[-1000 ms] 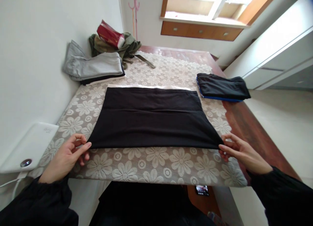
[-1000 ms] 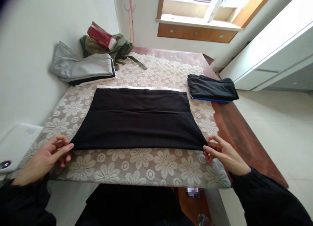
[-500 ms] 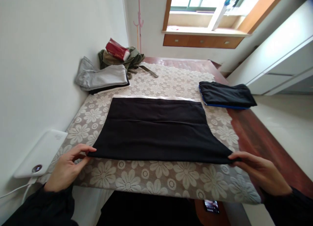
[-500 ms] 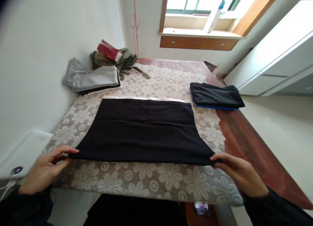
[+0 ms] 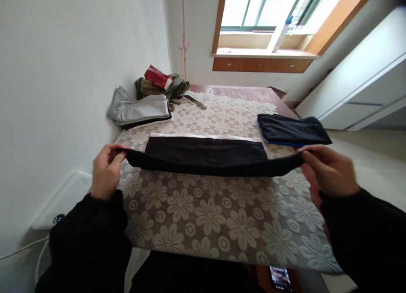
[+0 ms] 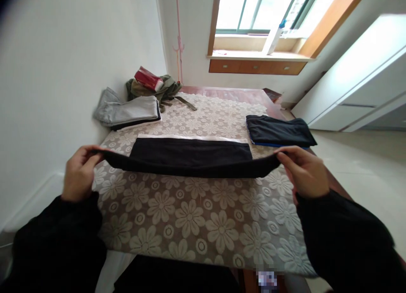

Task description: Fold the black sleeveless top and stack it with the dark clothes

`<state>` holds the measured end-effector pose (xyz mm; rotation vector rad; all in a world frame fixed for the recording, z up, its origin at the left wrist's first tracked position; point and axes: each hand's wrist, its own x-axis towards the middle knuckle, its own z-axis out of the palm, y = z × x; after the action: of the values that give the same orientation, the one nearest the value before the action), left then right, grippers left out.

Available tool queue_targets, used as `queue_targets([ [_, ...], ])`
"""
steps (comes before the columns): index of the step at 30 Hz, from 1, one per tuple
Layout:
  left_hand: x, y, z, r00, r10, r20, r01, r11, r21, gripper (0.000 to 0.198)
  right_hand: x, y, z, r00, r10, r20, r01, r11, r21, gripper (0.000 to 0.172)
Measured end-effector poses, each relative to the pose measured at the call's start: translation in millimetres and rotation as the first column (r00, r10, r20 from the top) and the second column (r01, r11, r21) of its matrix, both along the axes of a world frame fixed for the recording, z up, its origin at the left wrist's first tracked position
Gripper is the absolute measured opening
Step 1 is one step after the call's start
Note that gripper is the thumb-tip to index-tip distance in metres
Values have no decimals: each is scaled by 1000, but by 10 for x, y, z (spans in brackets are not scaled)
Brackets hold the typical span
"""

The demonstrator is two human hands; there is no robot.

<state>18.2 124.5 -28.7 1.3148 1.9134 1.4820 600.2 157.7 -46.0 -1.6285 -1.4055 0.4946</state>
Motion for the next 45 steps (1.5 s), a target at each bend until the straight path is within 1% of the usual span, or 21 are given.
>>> queue_targets([
  [1,54,267,-5,1000,23,-13,-23,1000,1,31,-34,264,-28,998,10,-64,-7,999,34,39],
  [2,96,530,-26,999,28,-29,-28,1000,0,31,-64,519,-68,995,21,-101,-20,1000,19,40],
  [4,151,1003,-109,995,51,-80,-52,999,-5,27,-120,959,-167,996,31,-82,-36,998,-56,38],
  [6,177,1359,-227,990,55,-133,-60,998,-36,22,-177,1272,-277,1000,23,-21,-25,995,-100,33],
  [8,186,1584,-358,982,36,-185,-51,996,-79,18,-230,1463,-383,997,2,79,7,994,-107,26],
  [11,177,1733,-536,966,-2,-259,-35,990,-140,16,-274,1602,-503,974,-17,227,39,995,-93,18],
  [13,165,1755,-619,952,-22,-305,-33,984,-174,17,-269,1645,-549,959,-9,284,38,995,-96,15],
  [15,151,1744,-663,937,-39,-346,-34,979,-202,21,-243,1665,-573,943,2,334,38,993,-113,13],
  [19,127,1684,-645,906,-61,-420,-45,970,-238,34,-193,1636,-568,896,36,443,49,983,-179,12],
  [21,142,1636,-595,844,-111,-524,-11,974,-225,49,-205,1586,-513,835,44,548,72,979,-189,15],
  [23,222,1563,-525,741,-205,-639,76,972,-223,66,-269,1518,-409,759,27,650,96,984,-152,16],
  [25,401,1461,-448,634,-341,-694,192,939,-286,74,-397,1440,-274,704,19,710,60,994,-86,16],
  [27,671,1350,-382,546,-482,-685,283,876,-391,72,-593,1361,-143,659,60,750,-49,998,-36,18],
  [29,986,1255,-341,472,-590,-655,342,808,-480,68,-846,1287,-57,614,127,779,-186,982,-14,26],
  [31,1279,1199,-336,424,-643,-638,369,766,-527,67,-1128,1226,-48,581,226,782,-315,948,-40,35],
  [32,1399,1188,-349,408,-659,-632,376,752,-541,67,-1271,1202,-78,567,293,770,-376,924,-74,39],
  [34,1575,1188,-404,396,-683,-614,382,730,-566,68,-1534,1166,-201,533,427,731,-468,868,-165,47],
  [36,1668,1198,-493,406,-702,-584,385,712,-588,69,-1744,1144,-380,504,508,699,-503,830,-241,56],
  [38,1705,1197,-597,421,-703,-573,378,710,-594,69,-1885,1125,-570,501,526,687,-494,826,-272,64],
  [41,1721,1164,-732,420,-673,-609,360,740,-569,71,-1979,1090,-780,530,516,673,-474,838,-270,71],
  [45,1737,1120,-809,413,-649,-639,357,761,-542,73,-1993,1063,-878,541,520,661,-470,838,-275,77],
])
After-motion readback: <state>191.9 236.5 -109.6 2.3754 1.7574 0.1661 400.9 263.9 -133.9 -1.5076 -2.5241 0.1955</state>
